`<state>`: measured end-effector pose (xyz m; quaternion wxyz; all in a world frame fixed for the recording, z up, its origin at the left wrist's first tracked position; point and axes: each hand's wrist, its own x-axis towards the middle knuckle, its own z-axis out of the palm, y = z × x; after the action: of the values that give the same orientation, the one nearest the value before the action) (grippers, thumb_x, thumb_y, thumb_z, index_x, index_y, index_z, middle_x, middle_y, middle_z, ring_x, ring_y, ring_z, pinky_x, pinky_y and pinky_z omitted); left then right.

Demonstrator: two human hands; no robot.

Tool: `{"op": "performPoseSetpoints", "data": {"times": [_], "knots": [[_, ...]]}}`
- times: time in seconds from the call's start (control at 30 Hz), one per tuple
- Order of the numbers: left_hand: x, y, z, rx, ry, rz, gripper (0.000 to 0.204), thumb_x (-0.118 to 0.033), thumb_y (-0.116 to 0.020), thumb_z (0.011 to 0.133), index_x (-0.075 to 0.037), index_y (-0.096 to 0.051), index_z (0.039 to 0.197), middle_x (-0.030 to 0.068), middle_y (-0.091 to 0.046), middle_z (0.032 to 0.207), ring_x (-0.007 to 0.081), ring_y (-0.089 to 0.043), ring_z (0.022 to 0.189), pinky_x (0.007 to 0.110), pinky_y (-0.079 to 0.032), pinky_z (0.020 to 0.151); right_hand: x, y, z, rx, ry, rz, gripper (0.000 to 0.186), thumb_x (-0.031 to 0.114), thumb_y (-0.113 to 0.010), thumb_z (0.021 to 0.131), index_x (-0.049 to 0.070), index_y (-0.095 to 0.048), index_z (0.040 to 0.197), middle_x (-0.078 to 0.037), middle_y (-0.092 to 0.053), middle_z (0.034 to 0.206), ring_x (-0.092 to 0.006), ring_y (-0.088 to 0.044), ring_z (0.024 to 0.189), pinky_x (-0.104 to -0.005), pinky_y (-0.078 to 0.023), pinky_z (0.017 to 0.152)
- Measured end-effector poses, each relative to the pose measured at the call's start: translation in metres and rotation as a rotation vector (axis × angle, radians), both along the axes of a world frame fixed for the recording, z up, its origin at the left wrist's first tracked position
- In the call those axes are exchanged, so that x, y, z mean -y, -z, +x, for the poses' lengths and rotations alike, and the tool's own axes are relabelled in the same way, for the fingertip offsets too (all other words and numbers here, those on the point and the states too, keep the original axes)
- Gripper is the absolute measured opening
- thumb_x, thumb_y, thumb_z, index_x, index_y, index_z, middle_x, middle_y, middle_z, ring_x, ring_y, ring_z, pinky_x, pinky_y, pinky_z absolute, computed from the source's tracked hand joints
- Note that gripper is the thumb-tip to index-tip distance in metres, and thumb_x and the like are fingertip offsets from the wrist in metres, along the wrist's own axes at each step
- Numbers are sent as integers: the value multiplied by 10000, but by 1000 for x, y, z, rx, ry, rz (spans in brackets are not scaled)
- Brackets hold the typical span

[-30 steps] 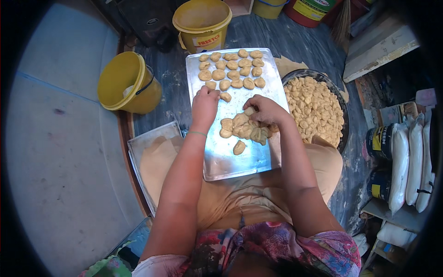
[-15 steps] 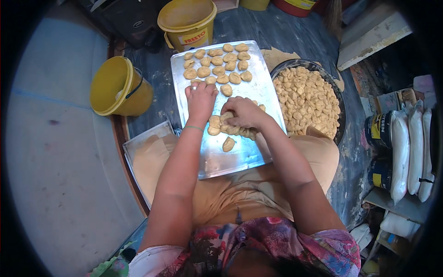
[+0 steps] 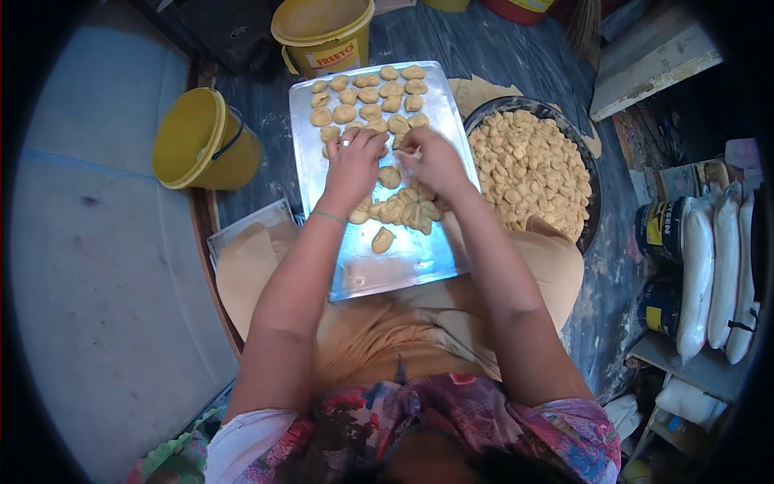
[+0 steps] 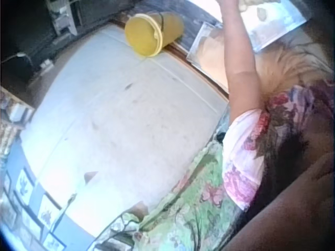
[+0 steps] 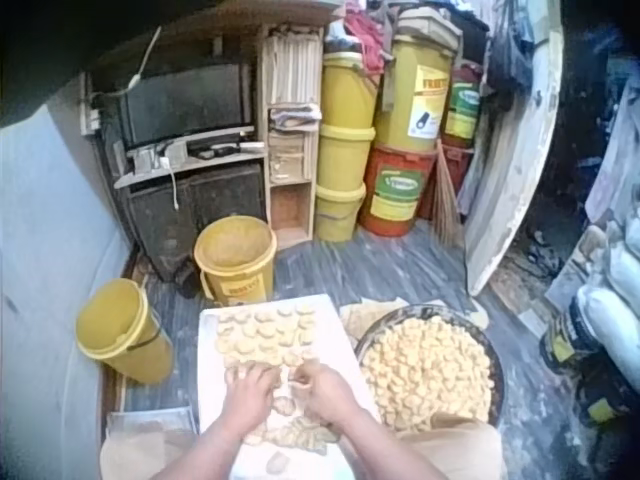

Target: The person places a metal baking tray on their lap and arranges dough pieces onto it by hand. They set the filled tray aside, place another metal tray on their lap, and arrange more dough pieces onto it.

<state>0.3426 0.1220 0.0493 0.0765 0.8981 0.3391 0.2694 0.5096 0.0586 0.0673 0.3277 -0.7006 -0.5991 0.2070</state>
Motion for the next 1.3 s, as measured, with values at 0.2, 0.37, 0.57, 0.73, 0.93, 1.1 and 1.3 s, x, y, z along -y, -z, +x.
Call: {"op": "performPoseSetpoints", "data": {"times": [0.2, 0.37, 0.57, 0.73, 0.93, 1.1, 1.3], "knots": [[-7, -7, 26, -56, 96, -74, 266, -132, -575, 819, -136, -640, 1077, 32, -616, 1078, 244, -499, 1114, 459, -276, 958, 17, 10, -5, 12, -209, 22, 297, 108, -699, 655, 60, -660, 946, -118, -614, 923, -305, -593, 923, -374, -466, 837], [-4, -6, 40, -140, 25, -27, 110, -185, -607, 816, -135, -667, 893, 40, -607, 928, 249, -535, 1022, 452, -306, 908, 4, -4, 44, -125, 93, 59, 233, -17, -666, 693, 31, -651, 920, -112, -621, 933, -268, -619, 865, -330, -490, 775], [9, -2, 43, -141, -98, 2, 148, -182, -617, 817, -116, -656, 944, 62, -608, 974, 269, -521, 1053, 446, -300, 924, 1, 29, 40, 3, 40, 234, 186, -19, -611, 749, 51, -643, 919, -117, -602, 945, -337, -598, 891, -386, -490, 783], [36, -17, 20, -101, -105, -2, 262, -220, -630, 817, -110, -639, 1055, 85, -602, 1066, 288, -503, 1092, 453, -297, 936, -8, 35, 49, 148, -35, 252, 156, 66, -627, 757, 68, -646, 911, -116, -601, 963, -319, -585, 944, -407, -469, 813], [69, -56, -28, -162, -191, -331, 260, -245, -640, 802, -89, -659, 1010, 90, -590, 1051, 275, -508, 1065, 430, -316, 921, -35, 14, 33, 112, 200, 62, 334, 235, -685, 724, 89, -627, 1018, -118, -593, 1080, -307, -579, 1011, -391, -466, 875], [82, -61, -47, -224, -227, -426, 271, -251, -636, 802, -83, -655, 1015, 95, -592, 1042, 281, -537, 1003, 423, -343, 890, -53, 20, 45, 14, 261, -119, 335, 246, -681, 729, 105, -619, 1028, -109, -584, 1118, -302, -555, 1061, -407, -460, 884], [74, -51, -52, -193, -197, -444, 293, -244, -632, 806, -56, -639, 1031, 123, -597, 1009, 314, -562, 976, 434, -414, 848, -70, 26, 40, 172, 281, 129, 396, 293, -690, 736, 106, -605, 1074, -108, -571, 1081, -303, -548, 1045, -436, -409, 916]]}}
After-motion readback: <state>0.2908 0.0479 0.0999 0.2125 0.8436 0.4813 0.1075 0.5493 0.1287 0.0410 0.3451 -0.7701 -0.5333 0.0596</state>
